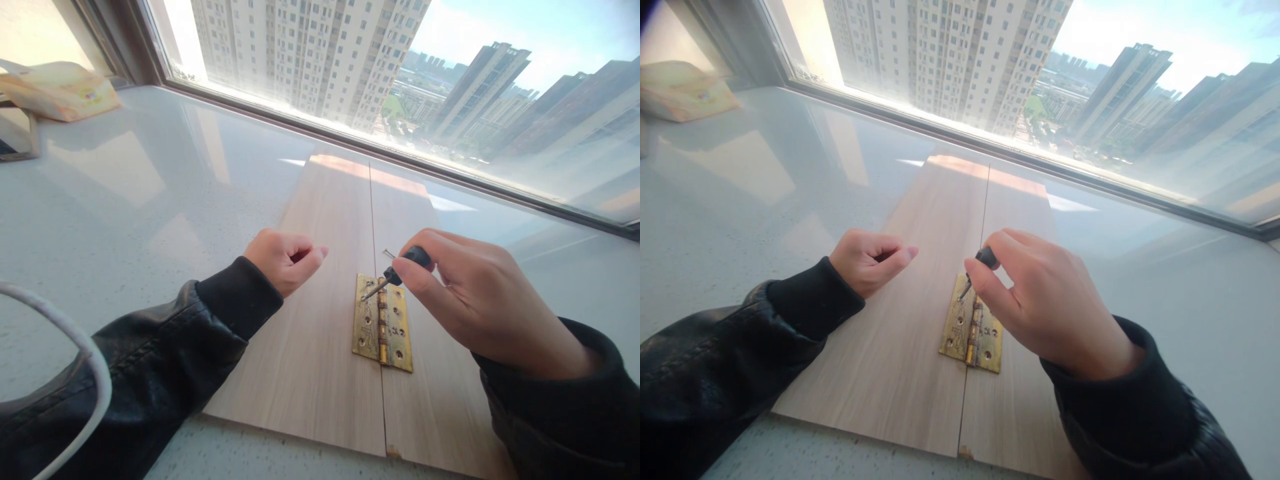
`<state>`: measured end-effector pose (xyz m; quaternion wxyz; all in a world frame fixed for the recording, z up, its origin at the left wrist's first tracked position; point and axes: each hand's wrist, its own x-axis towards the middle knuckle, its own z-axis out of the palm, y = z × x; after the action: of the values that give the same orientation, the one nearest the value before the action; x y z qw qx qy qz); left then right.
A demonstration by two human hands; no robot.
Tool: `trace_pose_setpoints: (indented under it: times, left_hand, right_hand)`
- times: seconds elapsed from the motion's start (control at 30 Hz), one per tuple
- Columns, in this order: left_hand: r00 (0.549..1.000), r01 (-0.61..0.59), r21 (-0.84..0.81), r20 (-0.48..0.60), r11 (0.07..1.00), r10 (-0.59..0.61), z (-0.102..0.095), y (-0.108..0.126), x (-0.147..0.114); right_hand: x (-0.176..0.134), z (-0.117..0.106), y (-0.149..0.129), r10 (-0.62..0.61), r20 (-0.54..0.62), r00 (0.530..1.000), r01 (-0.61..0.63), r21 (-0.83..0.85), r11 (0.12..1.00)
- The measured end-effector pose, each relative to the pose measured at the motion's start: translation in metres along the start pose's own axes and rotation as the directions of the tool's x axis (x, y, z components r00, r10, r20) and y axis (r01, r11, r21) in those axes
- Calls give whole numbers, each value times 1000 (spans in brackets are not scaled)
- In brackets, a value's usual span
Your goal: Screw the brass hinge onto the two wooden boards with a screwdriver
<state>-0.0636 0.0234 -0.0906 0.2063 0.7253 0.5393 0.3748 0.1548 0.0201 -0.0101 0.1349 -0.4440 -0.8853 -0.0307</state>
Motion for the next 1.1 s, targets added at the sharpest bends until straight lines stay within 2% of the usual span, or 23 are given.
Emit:
trace_pose_setpoints:
  times: [0.1, 0.17, 0.33, 0.5, 0.63, 0.73, 0.97, 1.1]
  left_hand:
    - [1000, -2, -2, -4, 1000, 2, 1, 0, 1]
    - [1000, -6, -1, -3, 1000, 6, 1, -1, 1]
    - [1000, -15, 6, -3, 1000, 15, 0, -1, 2]
    - [1000, -12, 3, -2, 1000, 12, -1, 0, 1]
    - [1000, -4, 4, -4, 1000, 4, -1, 0, 1]
    - [1000, 0, 7, 4, 1000, 0, -1, 1, 1]
    - [1000, -4, 14, -1, 1000, 4, -1, 0, 1]
    - [1000, -18, 13, 1, 1000, 18, -1, 0, 1]
  right_hand:
    - [1, 1, 0, -64, -63, 996, 68, 61, 996]
    - [2, 3, -1, -60, -98, 993, 66, 57, 996]
    - [1, 8, -7, 57, -193, 980, -55, 18, 998]
    - [-1, 8, -6, 142, -152, 978, -151, -49, 987]
    - [-1, 7, -2, 32, -141, 990, -34, -9, 999]
    - [-1, 8, -5, -33, -184, 982, 39, 31, 999]
    - [-3, 14, -17, 140, -274, 952, -149, -11, 989]
    - [-2, 14, -21, 242, -281, 929, -262, -36, 964]
